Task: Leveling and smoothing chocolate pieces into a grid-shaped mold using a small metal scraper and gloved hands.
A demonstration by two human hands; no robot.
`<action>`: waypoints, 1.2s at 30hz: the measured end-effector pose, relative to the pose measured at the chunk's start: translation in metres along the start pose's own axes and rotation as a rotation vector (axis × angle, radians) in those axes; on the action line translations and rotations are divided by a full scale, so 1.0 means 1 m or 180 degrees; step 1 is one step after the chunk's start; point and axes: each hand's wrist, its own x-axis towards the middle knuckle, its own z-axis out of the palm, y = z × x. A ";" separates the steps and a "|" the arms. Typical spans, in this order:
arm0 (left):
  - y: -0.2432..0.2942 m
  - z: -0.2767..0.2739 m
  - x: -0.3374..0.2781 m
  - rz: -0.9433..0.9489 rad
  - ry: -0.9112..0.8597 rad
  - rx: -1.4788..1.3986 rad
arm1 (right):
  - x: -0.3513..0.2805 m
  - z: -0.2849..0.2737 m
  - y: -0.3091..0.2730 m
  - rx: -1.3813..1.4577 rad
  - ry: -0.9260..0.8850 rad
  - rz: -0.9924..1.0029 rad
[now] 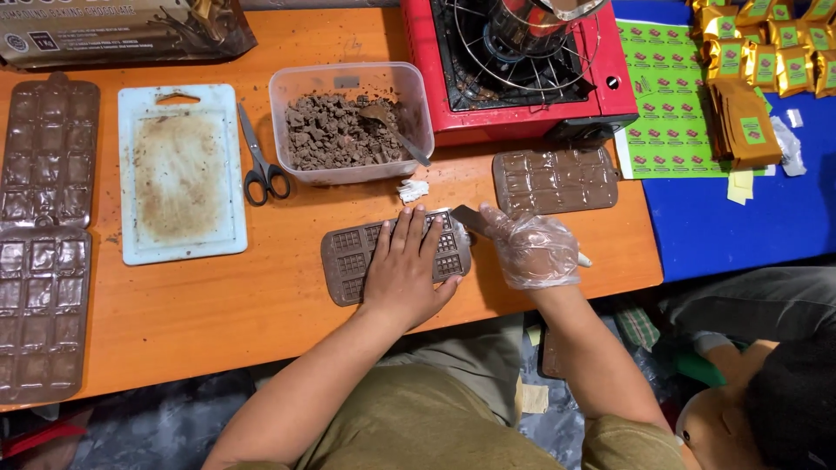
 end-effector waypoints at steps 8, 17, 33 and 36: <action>0.002 -0.004 0.001 -0.0022 -0.0097 -0.0003 | 0.000 -0.006 0.010 -0.0015 -0.0128 -0.0001; 0.001 -0.001 0.001 -0.0019 -0.0063 0.0042 | -0.003 -0.014 -0.002 -0.0091 -0.0252 -0.0018; 0.000 0.000 0.001 -0.0029 -0.0084 0.0070 | -0.009 -0.040 -0.019 -0.0349 -0.0437 0.0025; 0.001 -0.001 0.001 -0.0046 -0.0112 0.0068 | -0.009 -0.044 -0.025 -0.0384 -0.0472 0.0035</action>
